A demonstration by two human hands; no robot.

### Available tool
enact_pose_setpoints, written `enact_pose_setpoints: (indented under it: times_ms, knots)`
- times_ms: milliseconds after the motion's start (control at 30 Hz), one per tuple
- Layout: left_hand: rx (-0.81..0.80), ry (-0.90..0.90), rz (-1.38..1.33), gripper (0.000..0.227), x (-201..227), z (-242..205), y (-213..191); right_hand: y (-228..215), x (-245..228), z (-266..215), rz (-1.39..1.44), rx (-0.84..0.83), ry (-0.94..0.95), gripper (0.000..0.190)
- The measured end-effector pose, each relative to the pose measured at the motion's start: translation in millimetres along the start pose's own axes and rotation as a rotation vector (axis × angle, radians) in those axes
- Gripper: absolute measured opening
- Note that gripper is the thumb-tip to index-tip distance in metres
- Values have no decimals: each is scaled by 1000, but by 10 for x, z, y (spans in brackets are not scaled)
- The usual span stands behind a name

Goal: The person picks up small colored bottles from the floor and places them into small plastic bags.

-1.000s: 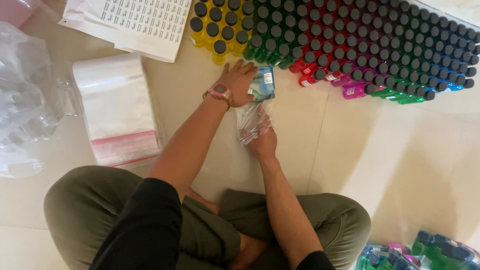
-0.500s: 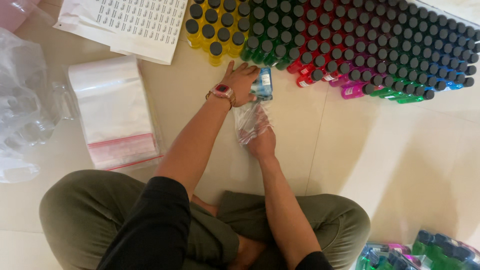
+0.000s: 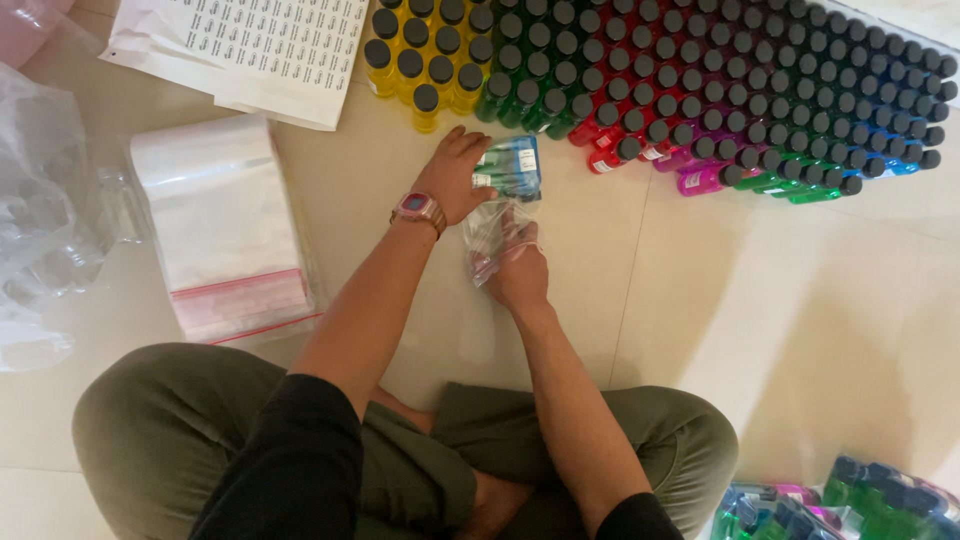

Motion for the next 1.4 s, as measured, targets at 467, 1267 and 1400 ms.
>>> enact_pose_setpoints:
  times_ms: [467,1267,1400]
  knots:
    - [31,101,1,85,-113,81,4,-807,-514,-314,23,-110,62,75]
    - [-226,80,134,84,-26,14,-401,-310,-314,-651,-102,152,-152,42]
    - [-108,38,243,83,71,-154,-310,-613,-326,-1059,-40,-192,-139,51]
Point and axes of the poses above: each hand's wrist, its own z-axis towards the middle knuckle, its own y-axis out of the palm, x = y × z, the point moved 3 cm from there along z, towards the middle knuckle, and after that the axes turned 1 degree about -x, right-handed, at the moved point
